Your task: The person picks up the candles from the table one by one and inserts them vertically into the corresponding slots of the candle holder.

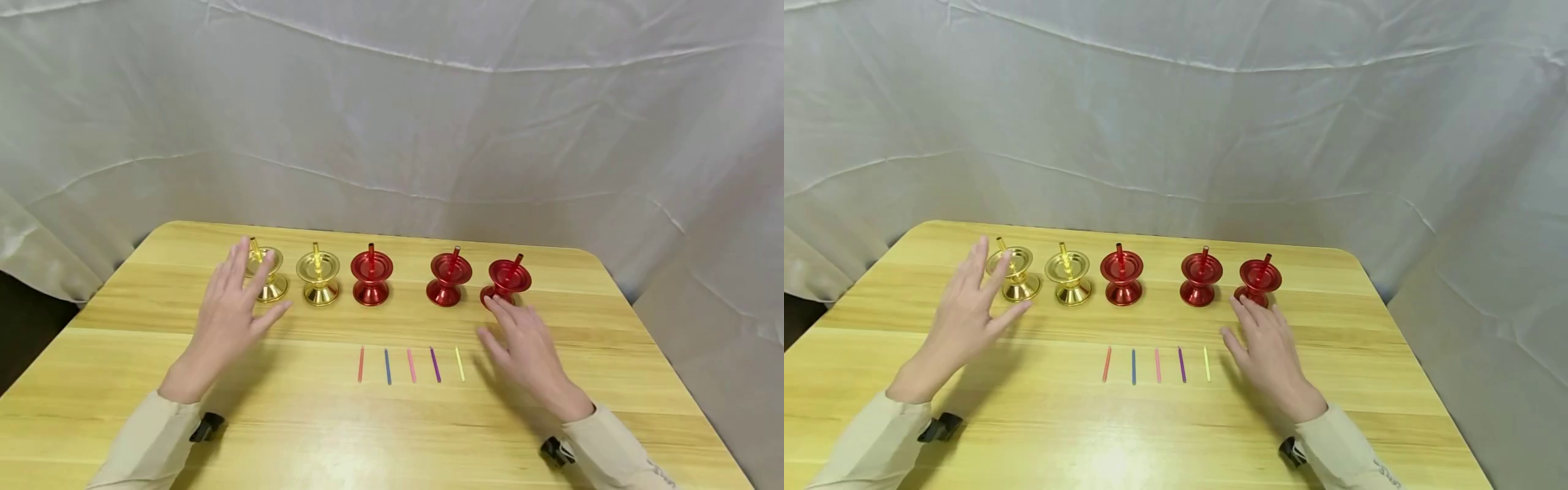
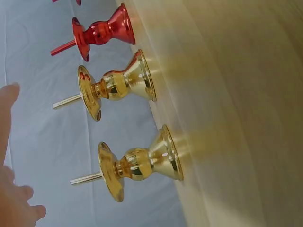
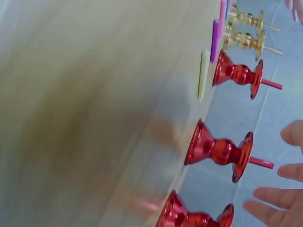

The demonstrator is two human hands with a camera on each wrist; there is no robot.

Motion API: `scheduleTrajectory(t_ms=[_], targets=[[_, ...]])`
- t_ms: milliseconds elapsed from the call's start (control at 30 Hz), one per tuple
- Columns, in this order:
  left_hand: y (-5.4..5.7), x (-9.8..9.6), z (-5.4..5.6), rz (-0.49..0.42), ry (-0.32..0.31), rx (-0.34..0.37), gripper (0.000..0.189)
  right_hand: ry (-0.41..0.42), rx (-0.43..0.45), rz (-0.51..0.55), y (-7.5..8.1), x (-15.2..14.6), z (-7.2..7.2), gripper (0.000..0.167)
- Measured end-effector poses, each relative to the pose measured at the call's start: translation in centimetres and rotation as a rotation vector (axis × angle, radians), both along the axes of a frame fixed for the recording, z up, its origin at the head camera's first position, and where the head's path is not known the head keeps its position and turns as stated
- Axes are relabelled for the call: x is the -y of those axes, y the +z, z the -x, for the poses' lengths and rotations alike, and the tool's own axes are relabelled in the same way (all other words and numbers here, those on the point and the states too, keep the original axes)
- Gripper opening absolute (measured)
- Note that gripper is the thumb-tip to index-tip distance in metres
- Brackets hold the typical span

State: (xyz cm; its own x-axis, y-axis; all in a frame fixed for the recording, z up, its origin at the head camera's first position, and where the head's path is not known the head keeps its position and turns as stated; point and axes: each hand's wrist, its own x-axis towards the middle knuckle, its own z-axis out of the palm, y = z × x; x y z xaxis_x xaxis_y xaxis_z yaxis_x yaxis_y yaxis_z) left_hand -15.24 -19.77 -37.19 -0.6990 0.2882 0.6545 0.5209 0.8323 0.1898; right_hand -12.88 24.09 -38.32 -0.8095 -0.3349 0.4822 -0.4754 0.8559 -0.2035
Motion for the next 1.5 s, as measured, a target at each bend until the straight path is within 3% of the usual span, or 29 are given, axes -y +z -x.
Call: scheduleTrajectory(t_ms=[67, 133, 333, 533, 833, 1033, 1300, 1500], targets=[[0.0, 0.1, 0.2, -0.084, 0.001, -0.022, 0.080, 0.032, -0.015, 0.077, 0.0, 0.3, -0.1, 0.045], [-0.1, 0.2, 0.4, -0.190, 0.013, 0.021, 0.086, 0.051, 0.014, 0.152, 0.0, 0.5, -0.2, 0.039], [0.0, 0.8, 1.0, -0.456, 0.085, 0.293, 0.104, 0.031, 0.211, 0.252, 0.0, 1.3, -0.8, 0.036], [-0.1, 1.4, 1.6, -0.555, 0.112, 0.505, 0.105, 0.047, 0.297, 0.312, 0.0, 1.7, -1.0, 0.033], [-0.7, 2.1, 3.3, -0.743, 0.043, 0.760, 0.104, 0.037, 0.398, 0.437, -0.9, 1.7, -1.3, 0.028], [-1.1, 2.2, 4.4, -0.752, 0.085, 0.819, 0.109, 0.032, 0.464, 0.482, -0.9, 1.9, -1.3, 0.027], [-1.8, 2.3, 5.4, -0.785, 0.149, 0.811, 0.108, 0.021, 0.537, 0.461, -1.4, 2.0, -1.2, 0.029], [-2.3, 2.6, 5.8, -0.831, 0.133, 0.834, 0.108, -0.010, 0.598, 0.418, -1.9, 2.1, -1.1, 0.032]])
